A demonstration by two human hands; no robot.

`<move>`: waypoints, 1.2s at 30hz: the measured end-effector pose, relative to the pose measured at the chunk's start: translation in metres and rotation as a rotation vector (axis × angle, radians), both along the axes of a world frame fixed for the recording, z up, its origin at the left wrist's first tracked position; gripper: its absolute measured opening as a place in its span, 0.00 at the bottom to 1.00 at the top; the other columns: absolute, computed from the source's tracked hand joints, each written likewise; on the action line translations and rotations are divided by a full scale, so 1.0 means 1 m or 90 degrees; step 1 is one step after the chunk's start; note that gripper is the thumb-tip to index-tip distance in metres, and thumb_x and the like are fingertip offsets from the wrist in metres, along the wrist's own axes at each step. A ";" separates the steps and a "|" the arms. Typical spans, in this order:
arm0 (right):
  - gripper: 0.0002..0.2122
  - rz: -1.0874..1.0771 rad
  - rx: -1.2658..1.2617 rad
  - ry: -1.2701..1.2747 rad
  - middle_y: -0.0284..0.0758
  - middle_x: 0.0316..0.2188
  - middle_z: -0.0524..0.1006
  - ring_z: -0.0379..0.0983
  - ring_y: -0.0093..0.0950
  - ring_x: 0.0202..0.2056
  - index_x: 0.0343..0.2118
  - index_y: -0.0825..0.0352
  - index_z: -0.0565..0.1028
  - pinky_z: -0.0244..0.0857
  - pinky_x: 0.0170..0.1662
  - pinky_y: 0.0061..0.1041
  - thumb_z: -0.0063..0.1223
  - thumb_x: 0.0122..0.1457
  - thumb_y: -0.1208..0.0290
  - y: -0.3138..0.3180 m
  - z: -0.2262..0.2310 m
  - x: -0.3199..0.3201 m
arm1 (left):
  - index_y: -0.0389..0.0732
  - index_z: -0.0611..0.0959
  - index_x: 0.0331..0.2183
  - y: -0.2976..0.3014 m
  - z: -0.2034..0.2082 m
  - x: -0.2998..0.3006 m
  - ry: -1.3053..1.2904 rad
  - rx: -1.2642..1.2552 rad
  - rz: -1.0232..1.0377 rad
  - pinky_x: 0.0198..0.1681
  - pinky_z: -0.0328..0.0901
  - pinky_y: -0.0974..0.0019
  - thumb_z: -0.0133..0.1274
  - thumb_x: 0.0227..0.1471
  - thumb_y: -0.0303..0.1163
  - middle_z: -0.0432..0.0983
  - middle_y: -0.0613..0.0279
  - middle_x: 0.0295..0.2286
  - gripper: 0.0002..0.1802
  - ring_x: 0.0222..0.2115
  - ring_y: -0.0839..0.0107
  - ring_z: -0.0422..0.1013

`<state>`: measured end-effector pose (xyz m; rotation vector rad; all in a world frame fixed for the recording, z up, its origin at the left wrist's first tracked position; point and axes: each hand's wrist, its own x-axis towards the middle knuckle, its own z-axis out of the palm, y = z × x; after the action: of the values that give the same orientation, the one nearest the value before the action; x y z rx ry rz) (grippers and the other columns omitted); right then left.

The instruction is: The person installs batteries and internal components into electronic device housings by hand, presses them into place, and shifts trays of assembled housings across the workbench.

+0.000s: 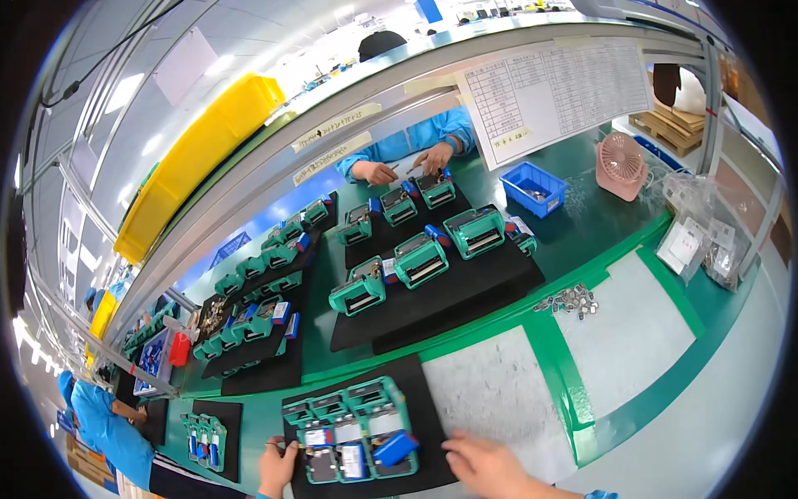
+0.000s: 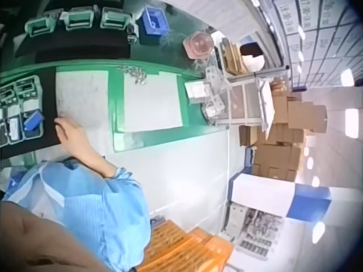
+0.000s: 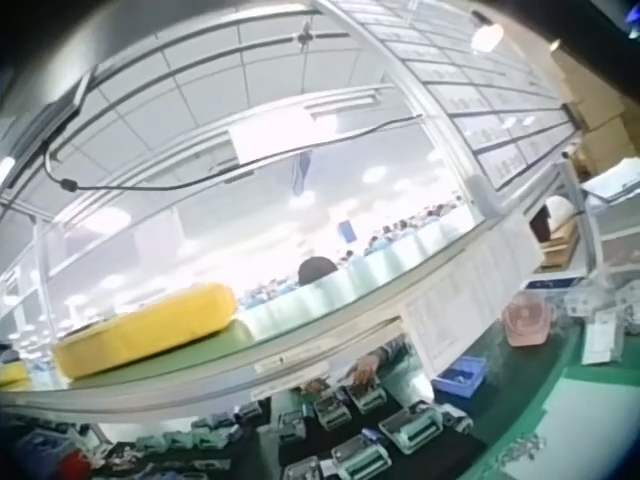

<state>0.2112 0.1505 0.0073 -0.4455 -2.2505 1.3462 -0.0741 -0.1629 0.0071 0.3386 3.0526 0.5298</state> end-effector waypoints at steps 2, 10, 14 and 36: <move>0.09 -0.080 0.048 -0.008 0.44 0.42 0.79 0.78 0.43 0.38 0.40 0.65 0.77 0.73 0.41 0.35 0.55 0.56 0.72 0.018 -0.011 0.005 | 0.35 0.77 0.41 0.030 0.004 0.020 -0.011 0.029 -0.039 0.32 0.69 0.56 0.60 0.47 0.51 0.77 0.53 0.23 0.29 0.27 0.54 0.76; 0.04 -0.351 0.185 -0.018 0.44 0.28 0.79 0.77 0.43 0.30 0.31 0.69 0.78 0.70 0.34 0.36 0.53 0.54 0.77 0.069 -0.010 0.018 | 0.37 0.76 0.35 0.097 -0.023 0.062 0.014 0.292 -0.079 0.23 0.63 0.62 0.60 0.49 0.39 0.68 0.64 0.15 0.17 0.16 0.66 0.68; 0.05 -0.412 0.073 -0.080 0.42 0.27 0.79 0.76 0.33 0.27 0.31 0.70 0.78 0.68 0.33 0.26 0.51 0.58 0.77 0.073 -0.020 0.021 | 0.40 0.76 0.34 0.116 -0.025 0.059 0.019 0.276 -0.062 0.23 0.62 0.62 0.59 0.50 0.38 0.67 0.67 0.15 0.14 0.16 0.66 0.68; 0.13 -0.381 0.051 -0.109 0.46 0.35 0.80 0.76 0.36 0.36 0.40 0.72 0.77 0.68 0.43 0.32 0.48 0.64 0.66 0.080 -0.020 0.027 | 0.43 0.76 0.34 0.112 -0.016 0.058 0.033 0.233 -0.124 0.22 0.66 0.57 0.52 0.56 0.41 0.72 0.61 0.14 0.12 0.17 0.58 0.73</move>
<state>0.2380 0.2300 -0.0131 -1.1327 -2.0427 0.9284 -0.0160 -0.0513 -0.0086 0.6592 2.9109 1.0800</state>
